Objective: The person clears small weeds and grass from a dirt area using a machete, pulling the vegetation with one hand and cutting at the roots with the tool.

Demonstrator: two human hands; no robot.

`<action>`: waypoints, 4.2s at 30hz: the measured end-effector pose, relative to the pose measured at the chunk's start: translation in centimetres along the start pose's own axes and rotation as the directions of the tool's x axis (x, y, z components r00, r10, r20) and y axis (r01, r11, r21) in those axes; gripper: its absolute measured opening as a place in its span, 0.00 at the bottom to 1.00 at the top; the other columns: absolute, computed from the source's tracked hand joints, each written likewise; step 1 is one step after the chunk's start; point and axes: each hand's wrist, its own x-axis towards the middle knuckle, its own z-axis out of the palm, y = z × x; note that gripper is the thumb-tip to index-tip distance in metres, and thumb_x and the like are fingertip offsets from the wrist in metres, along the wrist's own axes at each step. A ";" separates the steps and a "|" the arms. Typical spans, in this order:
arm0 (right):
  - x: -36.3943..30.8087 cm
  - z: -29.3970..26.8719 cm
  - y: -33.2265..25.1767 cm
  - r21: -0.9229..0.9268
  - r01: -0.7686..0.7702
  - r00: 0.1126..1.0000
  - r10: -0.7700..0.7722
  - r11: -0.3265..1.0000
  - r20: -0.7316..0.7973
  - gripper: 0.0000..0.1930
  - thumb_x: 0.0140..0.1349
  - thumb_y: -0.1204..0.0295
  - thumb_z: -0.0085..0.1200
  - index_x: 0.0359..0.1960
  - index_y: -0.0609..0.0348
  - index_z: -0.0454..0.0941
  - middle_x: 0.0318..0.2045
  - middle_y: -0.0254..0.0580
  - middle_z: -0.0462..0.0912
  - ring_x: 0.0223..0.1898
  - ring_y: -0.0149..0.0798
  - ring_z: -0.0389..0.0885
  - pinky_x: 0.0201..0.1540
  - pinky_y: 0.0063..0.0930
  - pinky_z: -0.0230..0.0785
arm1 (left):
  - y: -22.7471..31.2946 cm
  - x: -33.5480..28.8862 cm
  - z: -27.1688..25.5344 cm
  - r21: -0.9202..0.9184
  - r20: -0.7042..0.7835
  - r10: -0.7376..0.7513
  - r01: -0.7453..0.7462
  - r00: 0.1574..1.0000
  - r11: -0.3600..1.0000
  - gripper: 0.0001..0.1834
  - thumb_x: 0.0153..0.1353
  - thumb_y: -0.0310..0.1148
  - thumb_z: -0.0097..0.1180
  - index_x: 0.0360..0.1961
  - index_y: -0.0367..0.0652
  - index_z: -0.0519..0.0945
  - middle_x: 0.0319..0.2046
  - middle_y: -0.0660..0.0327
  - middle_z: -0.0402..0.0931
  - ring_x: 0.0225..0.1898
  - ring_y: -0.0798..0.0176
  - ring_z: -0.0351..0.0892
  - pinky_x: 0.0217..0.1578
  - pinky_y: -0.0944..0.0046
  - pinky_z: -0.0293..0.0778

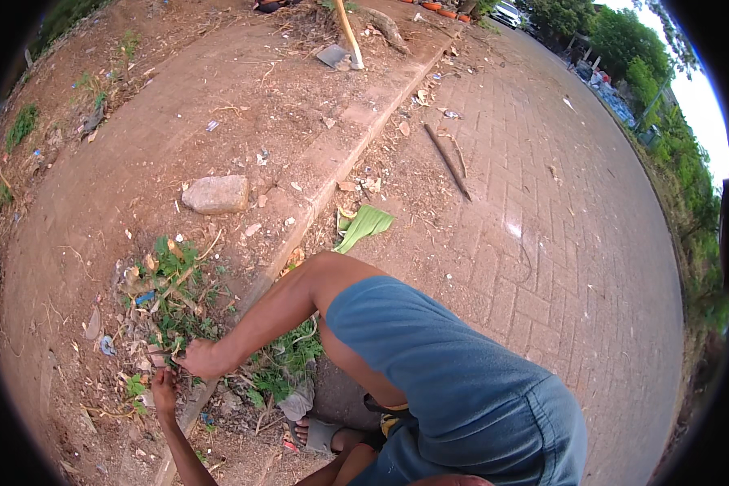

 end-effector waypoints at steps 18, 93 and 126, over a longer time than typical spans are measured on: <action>-1.3 2.1 3.6 -0.165 0.114 0.984 -0.134 0.980 -0.118 0.35 0.59 0.67 0.47 0.67 0.72 0.55 0.26 0.46 0.83 0.29 0.46 0.84 0.30 0.37 0.74 | 1.2 0.6 1.2 0.005 0.069 0.005 -0.006 0.998 1.000 0.16 0.71 0.40 0.49 0.27 0.44 0.74 0.19 0.71 0.63 0.20 0.76 0.61 0.22 0.72 0.60; -13.8 -10.4 11.9 0.353 -0.059 0.937 -0.071 0.934 0.343 0.27 0.66 0.76 0.40 0.69 0.55 0.59 0.18 0.48 0.78 0.21 0.42 0.83 0.34 0.42 0.75 | 6.7 0.4 2.8 0.653 -0.390 0.319 0.014 0.864 0.758 0.20 0.65 0.40 0.51 0.55 0.42 0.76 0.55 0.47 0.74 0.54 0.46 0.75 0.53 0.49 0.71; -13.4 -8.6 12.7 0.404 -0.138 0.909 -0.047 0.904 0.414 0.27 0.68 0.75 0.41 0.70 0.48 0.58 0.20 0.47 0.79 0.23 0.41 0.84 0.34 0.38 0.76 | 3.9 -1.9 8.1 0.937 0.003 0.343 -0.122 0.939 0.327 0.23 0.66 0.48 0.49 0.55 0.47 0.77 0.63 0.53 0.65 0.68 0.48 0.56 0.65 0.43 0.56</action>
